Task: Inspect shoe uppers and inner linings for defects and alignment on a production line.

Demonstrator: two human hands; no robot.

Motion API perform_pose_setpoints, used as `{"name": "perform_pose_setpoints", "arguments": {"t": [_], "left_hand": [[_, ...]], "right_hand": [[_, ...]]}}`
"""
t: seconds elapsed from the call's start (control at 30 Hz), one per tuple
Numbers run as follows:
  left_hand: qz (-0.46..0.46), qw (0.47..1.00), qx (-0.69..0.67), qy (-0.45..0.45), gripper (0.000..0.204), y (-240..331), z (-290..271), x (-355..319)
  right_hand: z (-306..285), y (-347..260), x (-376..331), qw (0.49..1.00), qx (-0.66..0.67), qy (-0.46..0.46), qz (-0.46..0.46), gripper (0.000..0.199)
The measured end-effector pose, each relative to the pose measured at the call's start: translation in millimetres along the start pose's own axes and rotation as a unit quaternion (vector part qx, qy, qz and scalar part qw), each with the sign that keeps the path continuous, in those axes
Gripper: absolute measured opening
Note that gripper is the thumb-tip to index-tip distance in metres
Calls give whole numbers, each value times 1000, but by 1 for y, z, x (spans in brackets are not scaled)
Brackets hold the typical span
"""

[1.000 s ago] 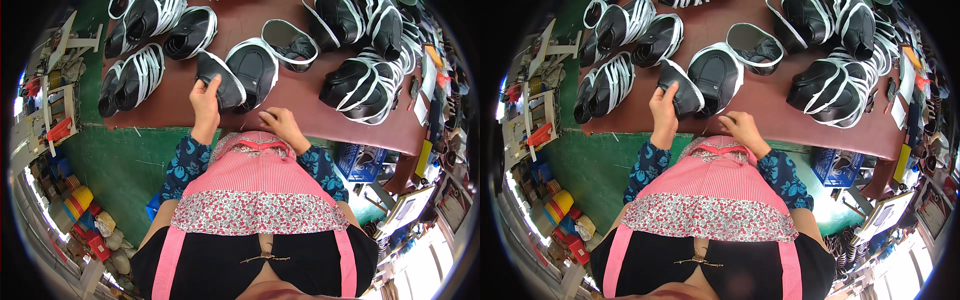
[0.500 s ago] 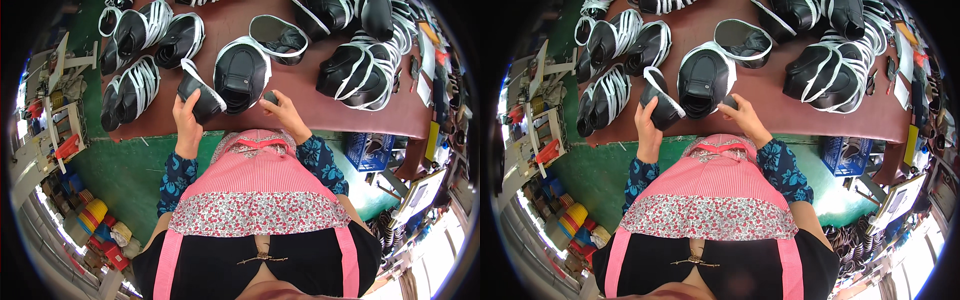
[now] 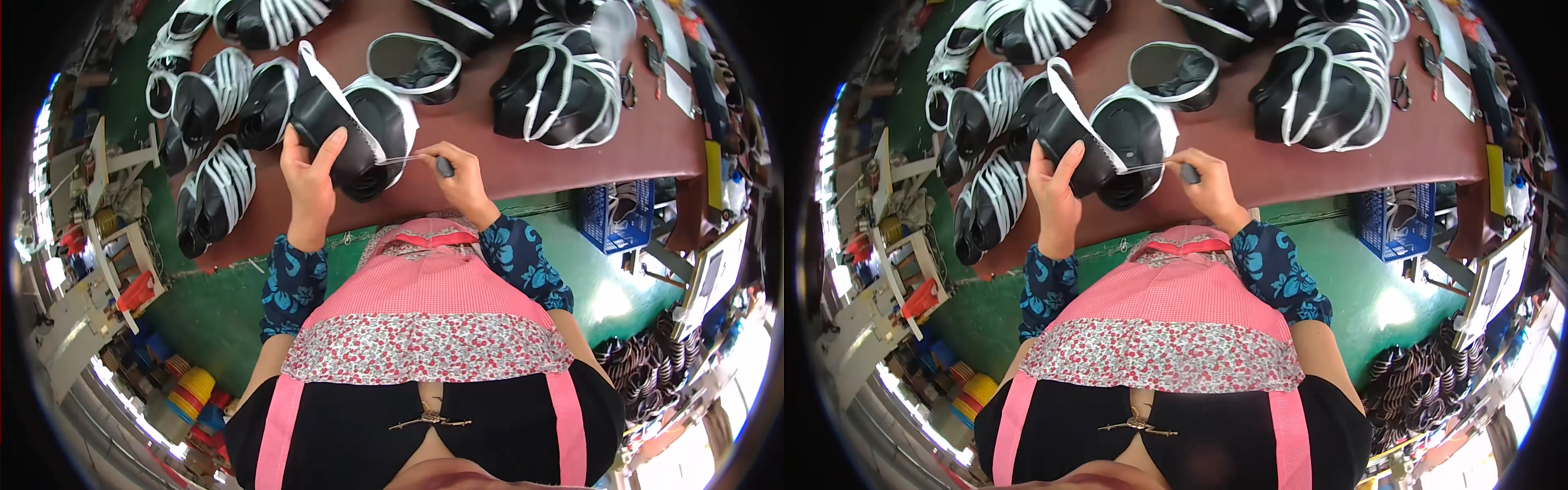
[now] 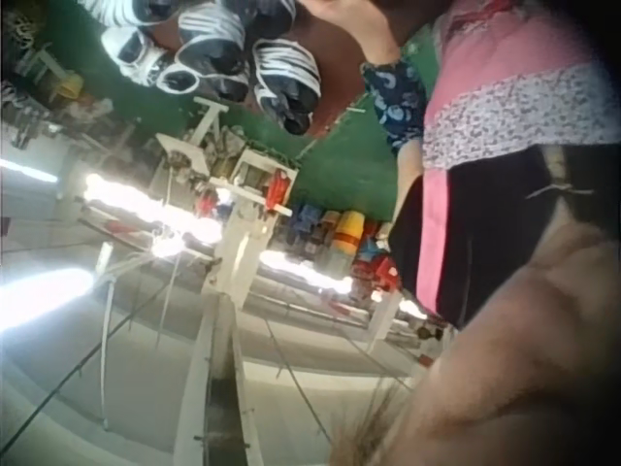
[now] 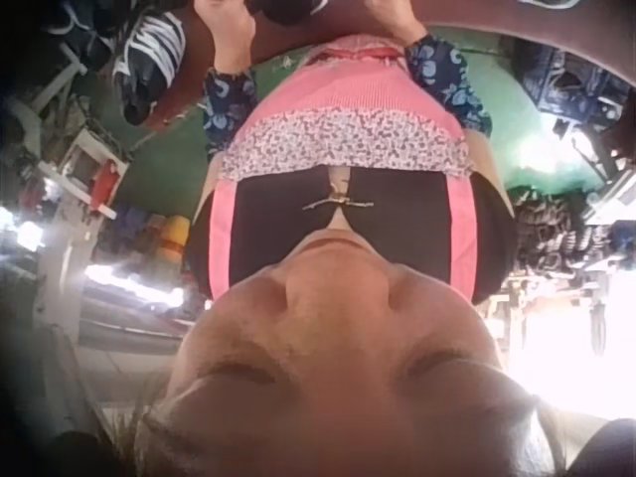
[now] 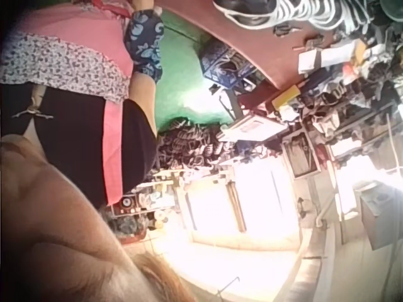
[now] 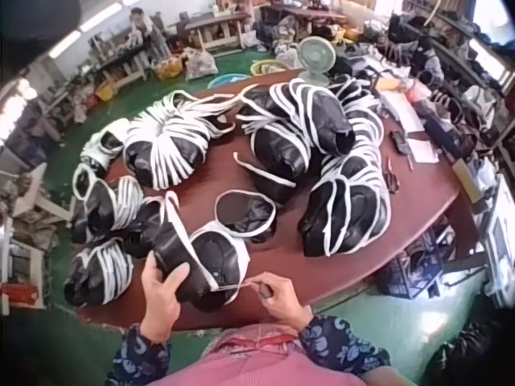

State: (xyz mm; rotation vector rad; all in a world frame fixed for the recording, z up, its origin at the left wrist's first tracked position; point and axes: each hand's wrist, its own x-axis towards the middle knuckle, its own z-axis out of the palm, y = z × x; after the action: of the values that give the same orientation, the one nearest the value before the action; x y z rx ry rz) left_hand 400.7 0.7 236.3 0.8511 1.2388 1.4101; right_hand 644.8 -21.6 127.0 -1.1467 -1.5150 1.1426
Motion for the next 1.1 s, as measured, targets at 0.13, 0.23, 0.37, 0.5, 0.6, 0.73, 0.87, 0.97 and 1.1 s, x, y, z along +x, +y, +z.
{"name": "perform_pose_setpoints", "arguments": {"t": [0.13, 0.23, 0.37, 0.5, 0.6, 0.73, 0.87, 0.97, 1.1], "left_hand": [[50, 992, 91, -70, 47, 8, 47, 18], [97, 978, 141, -123, 43, 11, 97, 35], [165, 942, 263, -129, 39, 10, 127, 52], [168, 928, 310, -117, 33, 30, 182, 57], [205, 911, 335, -124, 33, 35, 216, 67], [234, 901, 346, -113, 38, 50, 248, 65], [226, 922, 287, -131, 38, 71, 274, 76], [221, 941, 235, -97, 41, 104, 267, 56], [246, 947, 190, -86, 39, 124, 250, 55]], "right_hand": [[-56, 103, -41, 977, -30, -45, 208, 18], [-95, 175, -68, 962, -249, -2, 110, 71], [-163, 125, -73, 942, -318, -88, 57, 85], [-276, 171, -137, 956, -292, 20, 17, 39], [-398, 235, -133, 906, -342, 238, 70, 24], [-527, 266, 8, 869, -330, 348, 118, 27], [-599, 322, 102, 783, -421, 315, 333, 77], [-599, 335, 138, 779, -423, 251, 390, 83], [-677, 365, 106, 910, -173, 157, 343, 36]]}}
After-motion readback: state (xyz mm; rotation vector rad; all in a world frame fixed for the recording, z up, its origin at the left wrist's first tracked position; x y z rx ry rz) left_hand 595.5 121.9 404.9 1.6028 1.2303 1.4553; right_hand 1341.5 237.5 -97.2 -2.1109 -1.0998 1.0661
